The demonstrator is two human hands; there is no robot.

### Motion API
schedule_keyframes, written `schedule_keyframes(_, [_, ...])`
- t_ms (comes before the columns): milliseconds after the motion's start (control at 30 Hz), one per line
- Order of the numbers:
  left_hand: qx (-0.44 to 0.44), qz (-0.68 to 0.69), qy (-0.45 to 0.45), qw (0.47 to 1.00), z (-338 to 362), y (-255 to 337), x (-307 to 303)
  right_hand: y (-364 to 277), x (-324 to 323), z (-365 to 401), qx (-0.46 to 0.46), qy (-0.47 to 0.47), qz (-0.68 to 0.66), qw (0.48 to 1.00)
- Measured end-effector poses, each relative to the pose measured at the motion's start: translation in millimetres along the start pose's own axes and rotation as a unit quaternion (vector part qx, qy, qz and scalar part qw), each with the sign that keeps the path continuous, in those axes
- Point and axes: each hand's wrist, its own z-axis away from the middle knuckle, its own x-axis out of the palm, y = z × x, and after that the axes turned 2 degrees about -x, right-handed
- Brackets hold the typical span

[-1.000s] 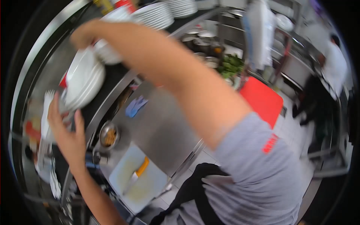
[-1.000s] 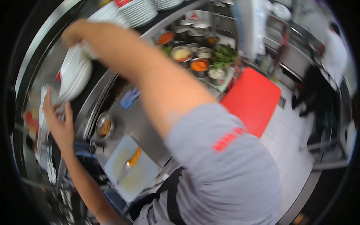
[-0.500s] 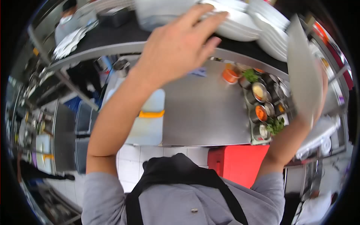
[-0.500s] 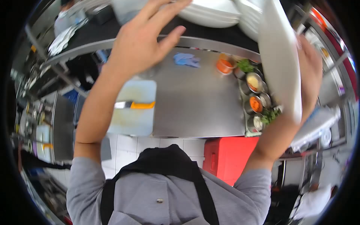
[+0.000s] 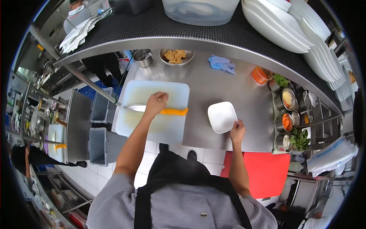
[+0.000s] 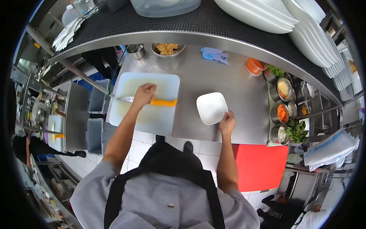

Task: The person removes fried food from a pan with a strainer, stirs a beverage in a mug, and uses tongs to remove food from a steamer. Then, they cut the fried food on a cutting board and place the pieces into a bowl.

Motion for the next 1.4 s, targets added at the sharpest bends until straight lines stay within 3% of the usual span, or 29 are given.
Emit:
schedule_keyframes(33, [-0.098, 0.096, -0.034, 0.990, -28.8, 11.8, -1.3, -2.5, 11.0, -0.3, 0.022, 0.011, 0.014, 1.000])
schedule_keyframes(100, [-0.149, 0.283, -0.071, 0.945, -112.9, -3.1, -0.4, -14.2, 27.6, 1.1, 0.061, 0.017, 0.042, 0.997])
schedule_keyframes(133, [-0.150, 0.276, -0.082, 0.946, -141.1, -0.2, -0.4, -25.8, 30.3, 4.7, 0.071, 0.026, 0.042, 0.996])
schedule_keyframes(200, [-0.227, 0.222, -0.020, 0.948, -193.9, 13.8, 2.8, -52.9, 36.9, 3.8, 0.166, 0.036, 0.016, 0.985])
schedule_keyframes(233, [-0.205, 0.196, -0.004, 0.959, -216.1, 6.3, 7.2, -54.7, 40.0, 4.7, 0.173, 0.049, 0.016, 0.984])
schedule_keyframes(267, [-0.183, 0.170, 0.012, 0.968, -236.9, -7.0, 12.8, -54.3, 42.4, 7.4, 0.038, 0.146, 0.157, 0.976])
schedule_keyframes(300, [-0.145, 0.194, -0.002, 0.970, -255.1, -18.4, 16.4, -55.7, 48.7, 11.0, -0.096, 0.231, 0.293, 0.923])
schedule_keyframes(333, [-0.129, 0.197, -0.004, 0.972, -265.2, -23.0, 15.4, -75.7, 53.3, 16.7, -0.085, 0.240, 0.293, 0.922])
schedule_keyframes(400, [-0.118, 0.231, -0.017, 0.966, -264.5, -30.2, 3.4, -139.3, 56.2, 32.0, -0.040, 0.094, 0.190, 0.976])
schedule_keyframes(467, [-0.113, 0.260, -0.025, 0.959, -259.0, -39.6, -8.5, -155.0, 88.6, 54.5, -0.159, -0.041, 0.202, 0.966])
schedule_keyframes(533, [-0.106, 0.280, -0.026, 0.954, -249.9, -46.0, -17.3, -178.9, 123.8, 80.0, -0.218, -0.164, 0.151, 0.950])
schedule_keyframes(700, [-0.055, 0.307, 0.018, 0.950, -230.3, -87.7, -29.4, -195.8, 182.5, 113.5, -0.238, -0.186, 0.177, 0.937])
schedule_keyframes(733, [-0.046, 0.292, 0.028, 0.955, -228.4, -101.7, -34.5, -191.1, 190.6, 111.8, -0.245, -0.181, 0.195, 0.932])
schedule_keyframes(767, [-0.079, 0.076, 0.076, 0.991, -161.8, -14.9, -45.6, -189.4, 194.4, 108.1, -0.268, -0.169, 0.219, 0.923])
schedule_keyframes(800, [-0.080, 0.074, 0.074, 0.991, -158.9, -18.0, -51.4, -186.3, 197.1, 103.4, -0.265, -0.170, 0.219, 0.924])
schedule_keyframes(833, [0.116, -0.116, 0.135, 0.977, -158.3, -21.5, -56.7, -181.3, 198.6, 100.9, -0.286, -0.170, 0.240, 0.912])
schedule_keyframes(867, [0.305, -0.295, 0.183, 0.887, -153.2, -15.0, -59.5, -180.3, 198.8, 98.5, -0.306, -0.170, 0.262, 0.899])
schedule_keyframes(933, [0.278, -0.195, 0.104, 0.935, -161.3, 25.1, -47.4, -181.6, 197.3, 95.8, -0.295, -0.179, 0.264, 0.901])
schedule_keyframes(967, [0.289, -0.217, 0.077, 0.929, -170.1, 32.7, -44.9, -184.7, 194.9, 99.1, -0.290, -0.188, 0.264, 0.901])
schedule_keyframes(1167, [0.298, -0.489, -0.020, 0.820, -239.8, 32.0, -3.1, -202.4, 168.3, 141.3, -0.176, -0.241, 0.278, 0.913])
schedule_keyframes(1333, [0.330, -0.568, 0.006, 0.754, -320.7, -31.1, 36.2, -207.2, 118.9, 181.5, -0.043, -0.248, 0.211, 0.944])
schedule_keyframes(1367, [0.338, -0.573, -0.037, 0.746, -252.3, 17.0, 19.8, -211.8, 107.3, 186.9, 0.005, -0.251, 0.212, 0.945])
schedule_keyframes(1400, [0.341, -0.573, -0.040, 0.745, -238.6, 36.8, 14.6, -212.4, 97.4, 191.4, 0.051, -0.254, 0.212, 0.942])
